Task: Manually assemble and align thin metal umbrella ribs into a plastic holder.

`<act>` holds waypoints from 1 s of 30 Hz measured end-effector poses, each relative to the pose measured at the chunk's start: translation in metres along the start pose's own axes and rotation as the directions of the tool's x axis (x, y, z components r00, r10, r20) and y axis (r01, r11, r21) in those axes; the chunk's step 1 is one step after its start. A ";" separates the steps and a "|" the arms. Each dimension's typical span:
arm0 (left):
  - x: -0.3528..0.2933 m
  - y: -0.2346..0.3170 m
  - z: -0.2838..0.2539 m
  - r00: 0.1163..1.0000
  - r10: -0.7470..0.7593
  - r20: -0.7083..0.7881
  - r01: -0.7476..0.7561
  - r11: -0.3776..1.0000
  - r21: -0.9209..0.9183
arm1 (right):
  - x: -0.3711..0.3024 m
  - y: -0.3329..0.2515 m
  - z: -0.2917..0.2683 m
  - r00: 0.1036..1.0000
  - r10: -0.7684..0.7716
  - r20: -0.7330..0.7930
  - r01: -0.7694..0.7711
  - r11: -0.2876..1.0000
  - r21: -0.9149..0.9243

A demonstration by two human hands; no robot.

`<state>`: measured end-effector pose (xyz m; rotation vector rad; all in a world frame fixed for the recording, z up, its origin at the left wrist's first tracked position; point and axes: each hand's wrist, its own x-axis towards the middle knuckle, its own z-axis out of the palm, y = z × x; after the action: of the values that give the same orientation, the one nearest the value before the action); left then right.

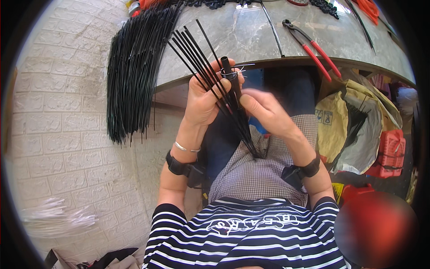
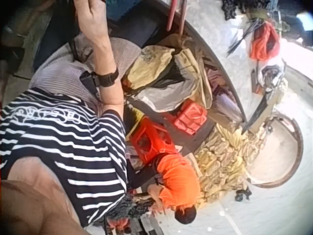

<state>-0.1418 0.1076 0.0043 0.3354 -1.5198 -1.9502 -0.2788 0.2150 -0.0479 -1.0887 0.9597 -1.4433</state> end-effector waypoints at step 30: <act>-0.006 0.036 -0.115 0.574 -0.071 -0.816 -0.160 0.967 -0.197 | -0.035 0.009 -0.053 0.865 0.217 -0.453 -0.027 0.921 0.389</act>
<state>-0.0617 0.0181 0.0021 0.9325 -0.6339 -1.5346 -0.3261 0.2489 -0.0752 -0.3720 1.0232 -1.7445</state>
